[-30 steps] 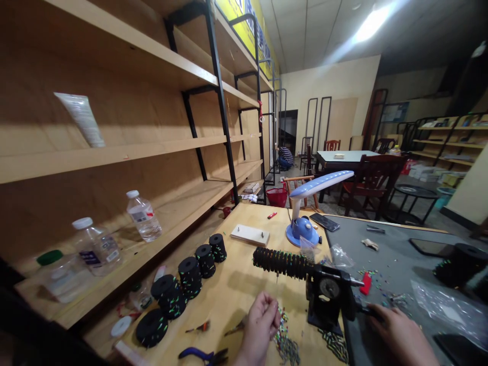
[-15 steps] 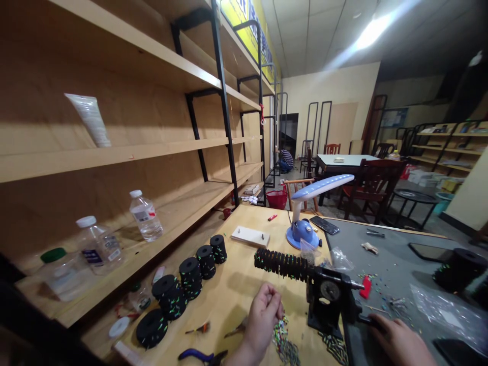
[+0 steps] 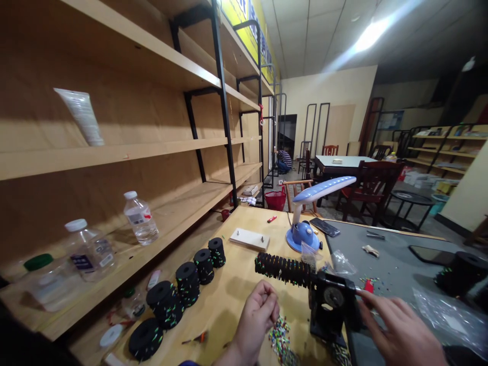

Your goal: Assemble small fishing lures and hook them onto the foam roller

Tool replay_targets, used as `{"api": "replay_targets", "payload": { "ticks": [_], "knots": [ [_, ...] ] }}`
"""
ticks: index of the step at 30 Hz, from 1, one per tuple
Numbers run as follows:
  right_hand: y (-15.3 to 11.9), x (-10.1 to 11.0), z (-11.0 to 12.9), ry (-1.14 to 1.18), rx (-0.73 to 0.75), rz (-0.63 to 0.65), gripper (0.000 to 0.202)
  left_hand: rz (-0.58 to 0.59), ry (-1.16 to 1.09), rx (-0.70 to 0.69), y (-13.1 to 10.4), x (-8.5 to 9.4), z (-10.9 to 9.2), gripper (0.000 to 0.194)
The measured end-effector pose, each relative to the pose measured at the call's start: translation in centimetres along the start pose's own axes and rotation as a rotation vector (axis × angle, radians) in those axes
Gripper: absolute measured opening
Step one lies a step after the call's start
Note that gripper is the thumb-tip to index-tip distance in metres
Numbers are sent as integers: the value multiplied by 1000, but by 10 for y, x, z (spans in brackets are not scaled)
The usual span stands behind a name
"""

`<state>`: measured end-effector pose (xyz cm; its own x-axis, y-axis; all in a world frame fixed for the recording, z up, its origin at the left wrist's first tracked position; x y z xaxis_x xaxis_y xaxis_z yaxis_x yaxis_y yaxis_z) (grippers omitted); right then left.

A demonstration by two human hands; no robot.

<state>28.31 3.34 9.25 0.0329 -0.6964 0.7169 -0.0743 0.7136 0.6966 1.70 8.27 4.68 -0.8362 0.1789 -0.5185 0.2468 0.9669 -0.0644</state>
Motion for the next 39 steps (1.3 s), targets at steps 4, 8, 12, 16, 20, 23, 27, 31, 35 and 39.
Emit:
{"api": "replay_targets", "payload": {
  "ticks": [4,8,12,16,20,23,27,31,35,39],
  "knots": [
    [53,9,88,259,308,-41,21,40,-35,27,2,-7,-13,46],
    [83,-17,123,357,372,22,20,87,-73,44,6,-14,-23,47],
    [92,-33,126,430,386,27,16,124,-86,84,9,-16,-30,47],
    [93,-37,125,456,362,36,15,128,-97,116,10,-13,-32,48],
    [93,-40,127,529,368,40,12,132,-106,132,10,-11,-31,47],
    [95,-40,129,556,397,43,13,136,-117,130,10,-11,-31,45],
    [97,-40,133,577,422,55,15,134,-129,140,11,-10,-30,44],
    [98,-42,135,587,409,39,19,134,-144,157,12,-8,-28,45],
    [99,-44,136,590,405,55,18,142,-170,152,12,-8,-27,45],
    [100,-45,136,587,393,63,19,146,-193,144,13,-8,-26,44]
  ]
}}
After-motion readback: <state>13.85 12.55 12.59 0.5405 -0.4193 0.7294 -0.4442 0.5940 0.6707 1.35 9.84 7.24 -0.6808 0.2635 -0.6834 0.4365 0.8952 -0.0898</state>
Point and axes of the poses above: each hand's wrist, its own y-axis towards the middle knuckle, its own x-axis out of the back of the hand, z = x × y, the point moved 5 cm from there along y, towards the middle knuckle, and after that the axes turned 7 degrees about -y, right-handed, at the moved point
